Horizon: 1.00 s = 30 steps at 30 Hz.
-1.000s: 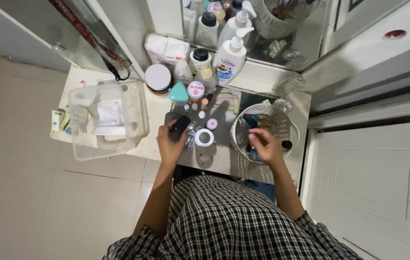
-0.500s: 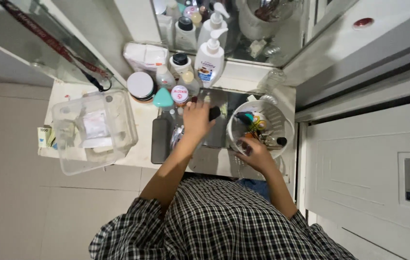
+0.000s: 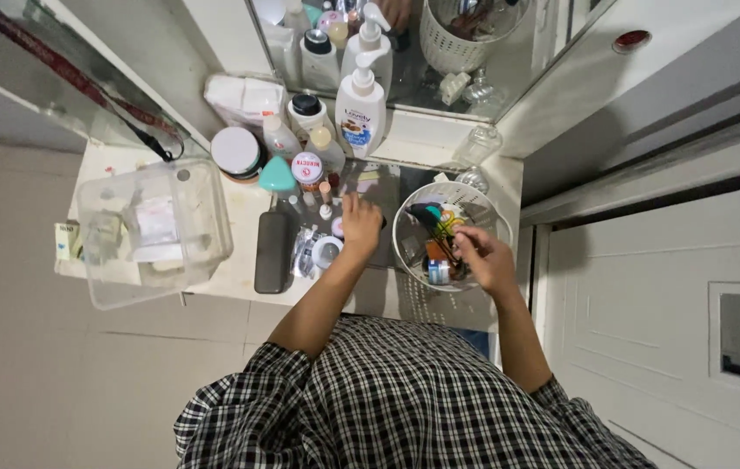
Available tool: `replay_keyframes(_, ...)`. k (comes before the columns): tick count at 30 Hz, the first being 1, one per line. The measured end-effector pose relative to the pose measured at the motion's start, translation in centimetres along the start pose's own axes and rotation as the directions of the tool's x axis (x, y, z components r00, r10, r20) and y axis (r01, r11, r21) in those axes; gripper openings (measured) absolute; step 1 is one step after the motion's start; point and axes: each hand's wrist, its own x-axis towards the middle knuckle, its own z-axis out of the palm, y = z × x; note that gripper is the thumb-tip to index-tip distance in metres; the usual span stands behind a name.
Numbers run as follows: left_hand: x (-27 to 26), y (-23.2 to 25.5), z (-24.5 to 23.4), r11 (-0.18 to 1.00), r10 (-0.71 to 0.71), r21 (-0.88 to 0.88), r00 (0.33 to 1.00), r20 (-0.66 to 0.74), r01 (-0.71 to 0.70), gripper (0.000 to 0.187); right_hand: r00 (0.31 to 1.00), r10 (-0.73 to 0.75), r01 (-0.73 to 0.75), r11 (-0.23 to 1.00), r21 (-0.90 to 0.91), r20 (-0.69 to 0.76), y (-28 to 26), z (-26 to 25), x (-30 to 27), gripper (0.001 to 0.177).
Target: The person removes various small items from a white basket and places them on a bathroom vanity counter. Items include bottles, jars, a wallet, a phone, and a small cloth. The person handles each item individually and arranges them on the counter.
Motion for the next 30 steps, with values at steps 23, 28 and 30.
replay_keyframes(23,-13.0,2.1,-14.9,0.69,-0.402,-0.703,0.899,-0.172,0.174,0.048,0.945,0.059,0.127,0.841,-0.526,0.322,-2.8,1.4,2.9,0.06)
replay_keyframes(28,-13.9,2.6,-16.4,0.467,-0.416,-0.877,0.904,-0.101,0.117,0.034,0.96,-0.027,0.009,0.998,0.066,0.278,-1.9,0.3,2.1,0.062)
replay_keyframes(30,-13.7,3.2,-15.5,0.307,-0.411,-0.949,0.909,-0.069,0.067,0.034,0.956,0.145,-0.215,0.936,0.279,0.253,-1.7,0.3,2.0,0.048)
